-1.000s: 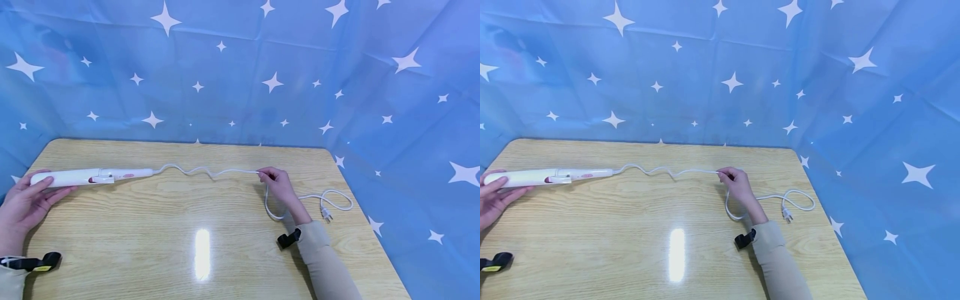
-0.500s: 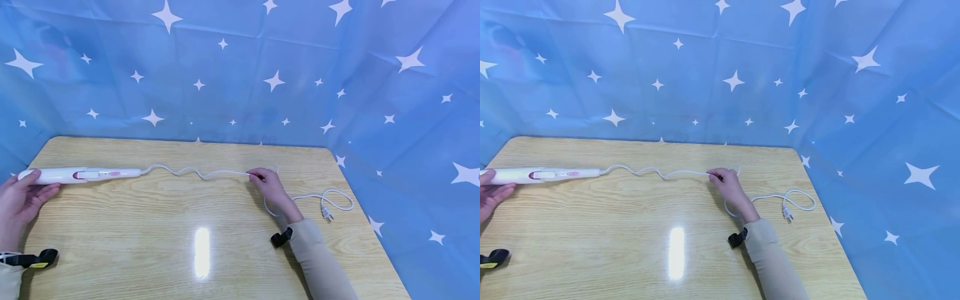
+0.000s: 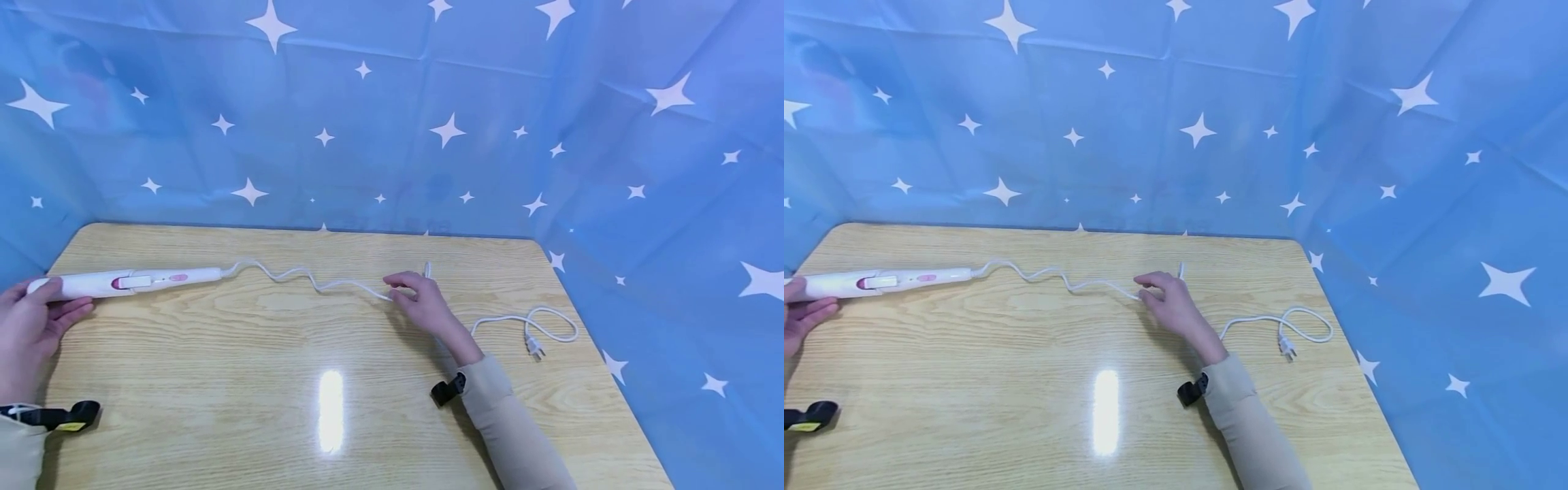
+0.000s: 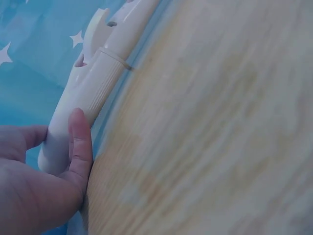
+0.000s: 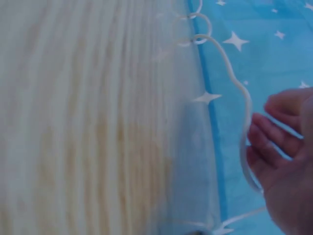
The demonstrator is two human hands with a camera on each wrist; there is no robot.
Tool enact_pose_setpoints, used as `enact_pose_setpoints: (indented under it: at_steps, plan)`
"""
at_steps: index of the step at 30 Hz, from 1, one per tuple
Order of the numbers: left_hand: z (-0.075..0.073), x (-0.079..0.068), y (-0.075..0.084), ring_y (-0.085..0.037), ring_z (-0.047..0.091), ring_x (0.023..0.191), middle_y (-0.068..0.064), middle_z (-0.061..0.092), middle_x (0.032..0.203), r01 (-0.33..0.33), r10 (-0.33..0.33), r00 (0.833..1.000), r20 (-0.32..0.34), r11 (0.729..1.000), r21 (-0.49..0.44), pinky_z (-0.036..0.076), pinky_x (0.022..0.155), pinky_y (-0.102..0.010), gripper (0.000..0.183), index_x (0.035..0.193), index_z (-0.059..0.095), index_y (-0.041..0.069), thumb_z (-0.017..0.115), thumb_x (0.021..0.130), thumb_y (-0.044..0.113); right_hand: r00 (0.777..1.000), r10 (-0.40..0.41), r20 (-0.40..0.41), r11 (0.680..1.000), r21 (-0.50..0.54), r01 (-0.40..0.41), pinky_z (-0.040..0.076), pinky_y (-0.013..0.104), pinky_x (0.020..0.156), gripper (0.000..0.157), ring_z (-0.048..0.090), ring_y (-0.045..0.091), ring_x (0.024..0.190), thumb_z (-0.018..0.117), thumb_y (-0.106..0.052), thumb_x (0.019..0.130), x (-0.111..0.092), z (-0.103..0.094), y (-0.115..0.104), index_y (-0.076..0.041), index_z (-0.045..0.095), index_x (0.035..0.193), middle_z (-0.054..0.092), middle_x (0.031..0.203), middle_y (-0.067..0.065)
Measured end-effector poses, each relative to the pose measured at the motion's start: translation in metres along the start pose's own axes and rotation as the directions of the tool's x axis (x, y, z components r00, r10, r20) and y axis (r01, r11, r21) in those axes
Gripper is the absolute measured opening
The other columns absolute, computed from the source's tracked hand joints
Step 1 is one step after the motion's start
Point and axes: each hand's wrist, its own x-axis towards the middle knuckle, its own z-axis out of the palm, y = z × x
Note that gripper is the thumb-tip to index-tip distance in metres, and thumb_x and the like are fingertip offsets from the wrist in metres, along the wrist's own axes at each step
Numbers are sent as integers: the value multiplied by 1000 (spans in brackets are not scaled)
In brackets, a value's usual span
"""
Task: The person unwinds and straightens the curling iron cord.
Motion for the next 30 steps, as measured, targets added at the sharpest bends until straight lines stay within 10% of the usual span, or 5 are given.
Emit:
enact_pose_setpoints:
  at_steps: [10, 14, 19, 25, 30]
  plan:
    - [8, 4, -2, -3, 67, 64, 12, 38, 124, -35, 46, 995, -83, 990, 135, 61, 63, -15, 60, 161, 24, 23, 45, 108, 5, 969, 23, -246, 982, 186, 24, 57, 19, 83, 19, 68, 17, 96, 60, 2, 102, -36, -44, -5, 7, 71, 116, 71, 112, 25]
    - [15, 0, 2, 0, 65, 65, 11, 38, 142, 6, 41, 975, -219, 978, 210, 60, 61, -13, 58, 159, 29, 26, 44, 108, 3, 965, 130, -229, 975, 206, -82, 54, 13, 76, 20, 63, 3, 92, 58, 2, 103, -51, -61, 1, 9, 70, 117, 69, 114, 29]
    - [22, -15, 10, 3, 60, 73, 19, 42, 122, 44, 79, 936, -342, 940, 338, 55, 57, -6, 48, 150, 42, 32, 51, 108, 10, 975, 156, -157, 984, 110, -140, 55, 16, 79, 20, 67, 16, 97, 62, -8, 104, -66, -69, 19, 2, 73, 117, 72, 113, 20]
    - [49, -41, 15, 9, 56, 68, 21, 38, 108, -106, 244, 962, -123, 748, 655, 52, 60, -2, 49, 153, 42, 22, 51, 106, 11, 988, 143, -58, 989, -28, -145, 59, 25, 79, 19, 69, 21, 92, 70, -10, 99, -75, -72, 24, 1, 74, 113, 75, 105, 11]
    - [77, -62, 14, 19, 49, 79, 20, 47, 103, -337, 365, 917, 159, 499, 798, 48, 67, -1, 42, 143, 54, 3, 57, 103, 14, 992, 106, 62, 992, -80, -101, 62, 33, 77, 19, 69, 18, 89, 81, -16, 91, -84, -71, 29, -6, 77, 107, 75, 100, 0]
